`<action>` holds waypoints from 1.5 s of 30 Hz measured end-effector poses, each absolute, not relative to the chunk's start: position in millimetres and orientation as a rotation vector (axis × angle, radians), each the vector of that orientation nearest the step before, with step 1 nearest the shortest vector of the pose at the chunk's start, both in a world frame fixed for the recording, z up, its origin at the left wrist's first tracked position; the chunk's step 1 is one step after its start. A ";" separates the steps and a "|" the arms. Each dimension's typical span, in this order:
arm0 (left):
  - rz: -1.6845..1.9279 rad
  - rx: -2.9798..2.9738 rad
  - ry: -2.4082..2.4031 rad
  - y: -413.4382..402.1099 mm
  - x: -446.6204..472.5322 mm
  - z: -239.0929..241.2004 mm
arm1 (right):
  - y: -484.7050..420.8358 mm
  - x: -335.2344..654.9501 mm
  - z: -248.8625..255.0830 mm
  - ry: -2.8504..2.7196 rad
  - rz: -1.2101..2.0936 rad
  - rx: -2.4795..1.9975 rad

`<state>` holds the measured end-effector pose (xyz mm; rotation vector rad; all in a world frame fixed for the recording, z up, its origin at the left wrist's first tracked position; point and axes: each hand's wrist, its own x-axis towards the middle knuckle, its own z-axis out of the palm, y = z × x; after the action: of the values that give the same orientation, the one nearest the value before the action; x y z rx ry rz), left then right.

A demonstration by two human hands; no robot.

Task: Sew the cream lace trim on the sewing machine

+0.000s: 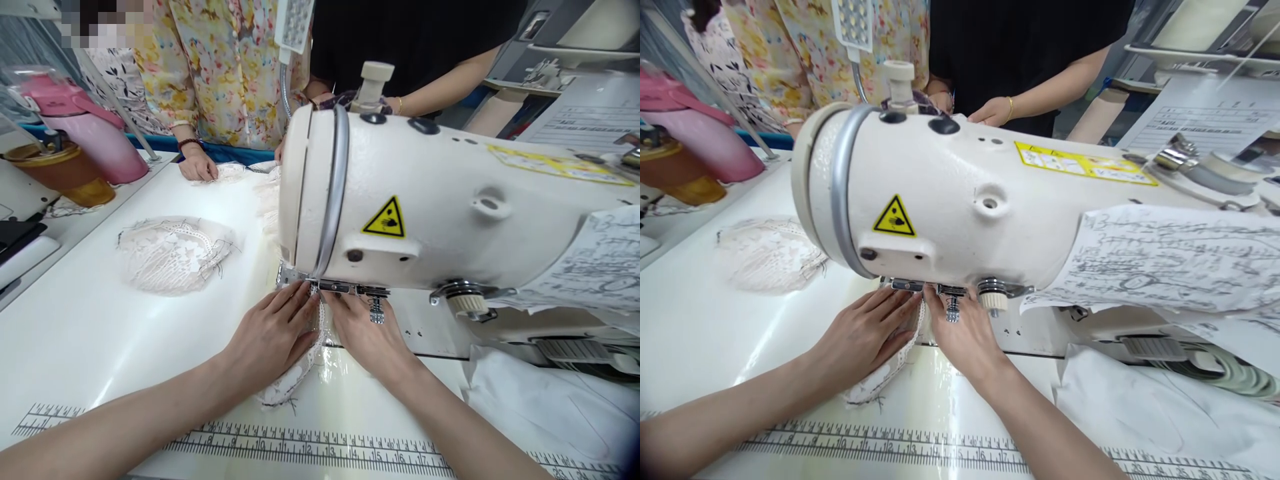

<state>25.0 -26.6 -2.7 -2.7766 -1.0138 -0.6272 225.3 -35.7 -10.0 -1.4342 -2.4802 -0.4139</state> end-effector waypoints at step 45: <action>-0.513 -2.988 -0.694 -23.2 11.5 31.6 | -41.6 231.5 13.2 -2.398 -0.141 -0.869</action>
<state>11.5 -23.2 31.6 -2.9880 -0.6942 -0.5133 231.5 -41.6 13.2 -0.8687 -2.3983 -0.1412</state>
